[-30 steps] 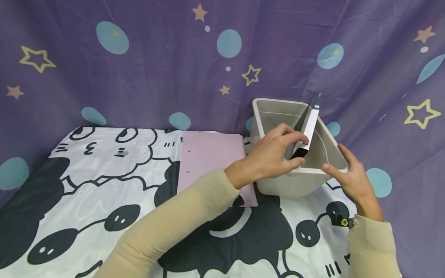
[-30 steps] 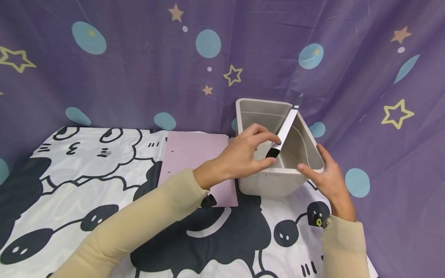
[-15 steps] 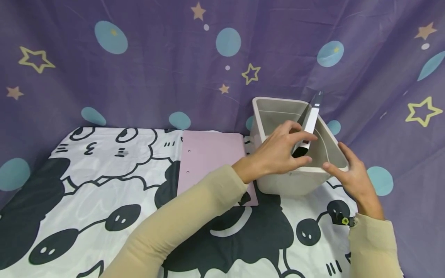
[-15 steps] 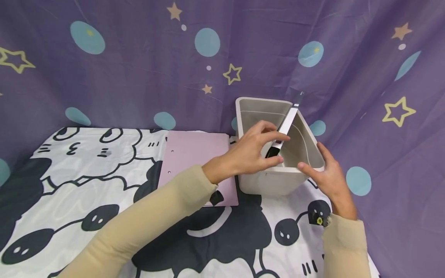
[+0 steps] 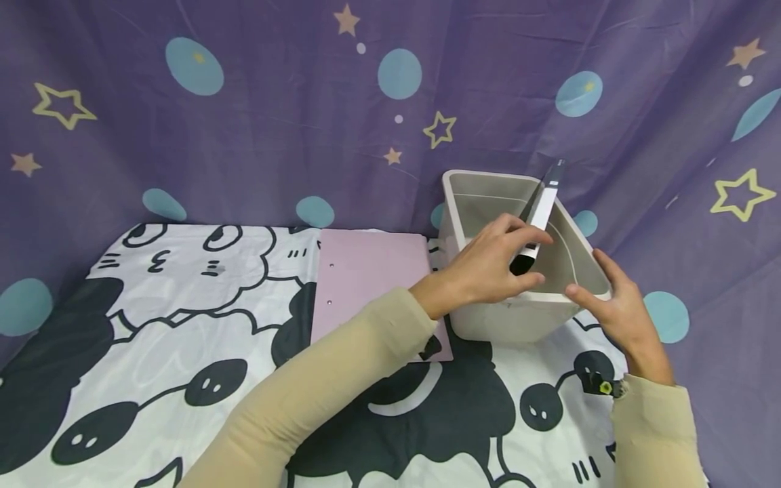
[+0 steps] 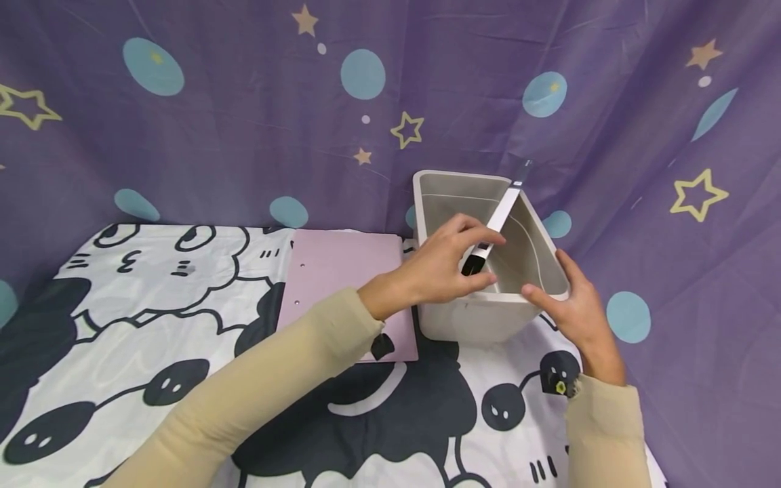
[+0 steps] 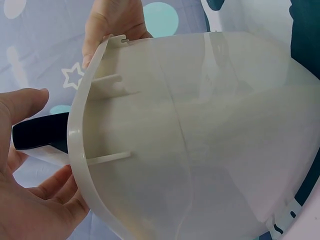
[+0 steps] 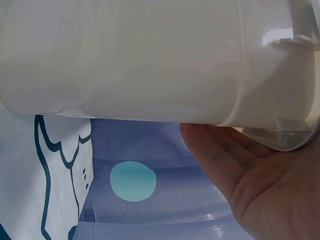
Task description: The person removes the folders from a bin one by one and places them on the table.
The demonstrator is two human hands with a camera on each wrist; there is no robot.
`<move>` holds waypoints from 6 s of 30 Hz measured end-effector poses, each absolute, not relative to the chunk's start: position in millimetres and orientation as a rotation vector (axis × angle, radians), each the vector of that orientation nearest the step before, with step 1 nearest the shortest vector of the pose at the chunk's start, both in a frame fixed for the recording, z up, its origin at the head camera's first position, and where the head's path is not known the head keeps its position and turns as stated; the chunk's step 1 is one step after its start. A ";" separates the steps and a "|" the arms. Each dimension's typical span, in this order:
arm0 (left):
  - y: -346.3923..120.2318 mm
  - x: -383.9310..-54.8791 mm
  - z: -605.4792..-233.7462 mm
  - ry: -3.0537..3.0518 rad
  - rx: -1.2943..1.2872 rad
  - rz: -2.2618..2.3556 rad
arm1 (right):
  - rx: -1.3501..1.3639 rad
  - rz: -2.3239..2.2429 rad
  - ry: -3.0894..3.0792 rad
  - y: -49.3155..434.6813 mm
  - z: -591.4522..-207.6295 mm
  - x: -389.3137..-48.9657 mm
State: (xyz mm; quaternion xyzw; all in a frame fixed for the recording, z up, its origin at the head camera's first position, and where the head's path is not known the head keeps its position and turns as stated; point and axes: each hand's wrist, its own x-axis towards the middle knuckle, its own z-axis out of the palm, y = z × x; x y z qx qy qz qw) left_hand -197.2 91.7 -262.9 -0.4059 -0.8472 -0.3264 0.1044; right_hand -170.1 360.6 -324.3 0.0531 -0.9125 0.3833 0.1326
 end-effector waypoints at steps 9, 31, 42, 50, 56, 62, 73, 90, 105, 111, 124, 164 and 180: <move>87.0 -201.0 -264.9 -2.513 -1.128 -0.985 | 0.159 1.112 -2.632 360.5 -324.4 -169.9; 78.1 -225.3 -229.8 -2.782 -1.115 -0.839 | 0.174 1.121 -2.621 360.3 -324.1 -169.8; 87.7 -248.6 -216.7 -2.888 -1.121 -0.889 | 0.150 1.121 -2.643 360.8 -324.0 -170.5; 88.9 -255.6 -212.7 -3.011 -1.050 -0.996 | 0.144 1.129 -2.641 360.4 -323.3 -170.9; 90.4 -260.7 -211.2 -3.071 -0.956 -1.096 | 0.148 1.128 -2.629 360.8 -323.2 -169.7; 88.8 -263.9 -214.3 -3.061 -0.937 -1.149 | 0.153 1.124 -2.636 360.7 -322.8 -169.6; 86.0 -264.9 -215.8 -3.052 -0.923 -1.139 | 0.153 1.129 -2.637 360.8 -323.3 -169.4; 76.8 -264.6 -217.8 -3.019 -0.867 -1.379 | 0.140 1.138 -2.650 361.9 -322.2 -168.3; 62.4 -262.8 -210.6 -2.936 -0.889 -1.535 | 0.140 1.160 -2.643 362.3 -322.6 -168.7; 50.5 -259.0 -206.4 -2.863 -0.891 -1.616 | 0.139 1.153 -2.638 361.0 -323.4 -168.6; 37.9 -255.3 -208.8 -2.730 -0.848 -1.731 | 0.141 1.159 -2.623 362.5 -324.9 -168.7; 7.5 -245.2 -221.8 -2.480 -0.845 -1.847 | 0.153 1.160 -2.617 360.0 -323.6 -167.9; 2.0 -240.2 -224.5 -2.446 -0.751 -1.902 | 0.154 1.159 -2.618 360.3 -323.3 -167.4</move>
